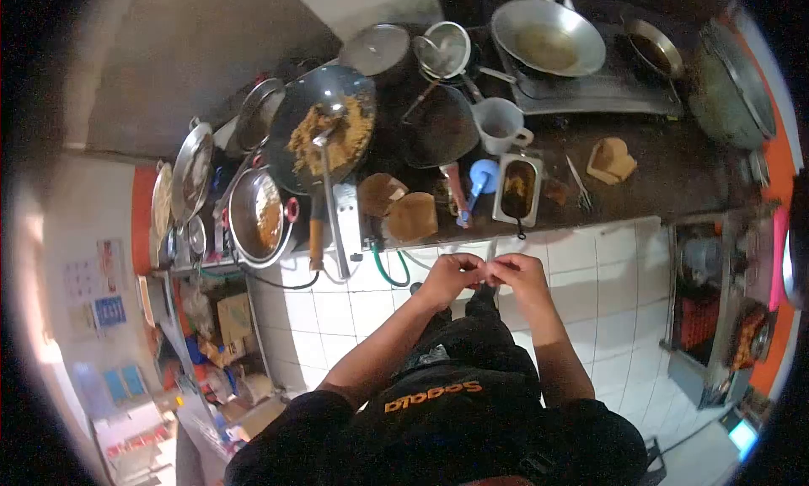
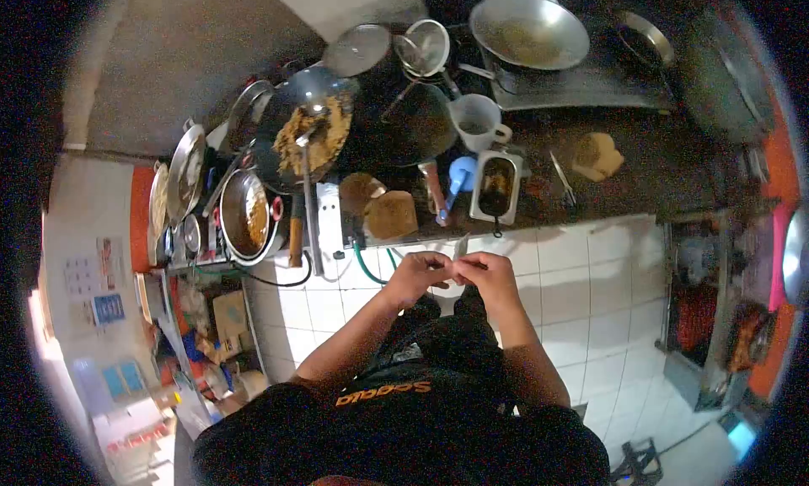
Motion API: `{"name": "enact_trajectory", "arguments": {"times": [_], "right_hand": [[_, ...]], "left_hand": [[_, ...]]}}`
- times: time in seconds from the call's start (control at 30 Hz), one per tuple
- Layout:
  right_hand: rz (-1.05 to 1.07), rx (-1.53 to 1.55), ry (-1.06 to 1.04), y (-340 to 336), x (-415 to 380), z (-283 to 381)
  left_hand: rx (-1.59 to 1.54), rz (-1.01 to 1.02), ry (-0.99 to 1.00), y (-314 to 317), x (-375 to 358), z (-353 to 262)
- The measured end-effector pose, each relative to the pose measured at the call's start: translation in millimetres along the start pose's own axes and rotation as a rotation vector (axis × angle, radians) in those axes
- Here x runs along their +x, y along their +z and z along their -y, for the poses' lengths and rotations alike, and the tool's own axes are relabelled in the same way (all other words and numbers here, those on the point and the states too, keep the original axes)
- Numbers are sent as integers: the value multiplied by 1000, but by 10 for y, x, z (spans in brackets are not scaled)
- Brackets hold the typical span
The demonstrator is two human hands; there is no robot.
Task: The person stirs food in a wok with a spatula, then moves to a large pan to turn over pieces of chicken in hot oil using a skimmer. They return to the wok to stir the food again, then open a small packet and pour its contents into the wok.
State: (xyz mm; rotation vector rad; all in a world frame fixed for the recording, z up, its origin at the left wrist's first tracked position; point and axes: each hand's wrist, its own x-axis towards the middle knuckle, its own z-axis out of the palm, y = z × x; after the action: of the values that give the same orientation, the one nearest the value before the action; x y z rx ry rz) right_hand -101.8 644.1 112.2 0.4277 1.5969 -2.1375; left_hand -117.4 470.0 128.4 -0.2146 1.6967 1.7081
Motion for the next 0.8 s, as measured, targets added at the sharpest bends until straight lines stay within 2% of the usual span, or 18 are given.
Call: {"name": "enact_trajectory", "arguments": {"times": [0.03,0.17,0.23,0.27,0.33,0.37,0.47,0.57,0.63,0.7,0.73,0.8], "right_hand": [[74,59,86,36,-19,62],[223,61,74,179,-38,131],[258,38,87,332,-68,174],[240,-164,88,394,-64,151],[215,-473,119,557,-118,261],[225,-483,112,607,-109,234],[176,-653,-240,741,-38,111],[96,-784,-223,959,-84,317],[75,-796,-230,1038,13,242],[80,-578,-232,1147,145,192],[116,-435,-108,1323,37,432],[179,-346,-109,1486,113,436]], "left_hand": [[-92,17,-54,-15,-103,-81],[-207,18,-57,-91,-390,-200],[509,-32,317,-138,-500,-238],[505,-44,326,-154,-546,-253],[748,-107,528,-188,-625,-277],[871,-140,627,-207,-651,-285],[856,-287,760,-298,-693,-239],[907,-517,825,-482,-749,-326],[980,-551,827,-551,-821,-447],[975,-571,786,-681,-874,-483],[976,-577,746,-748,-904,-518],[1008,-590,760,-865,-1014,-624]]}}
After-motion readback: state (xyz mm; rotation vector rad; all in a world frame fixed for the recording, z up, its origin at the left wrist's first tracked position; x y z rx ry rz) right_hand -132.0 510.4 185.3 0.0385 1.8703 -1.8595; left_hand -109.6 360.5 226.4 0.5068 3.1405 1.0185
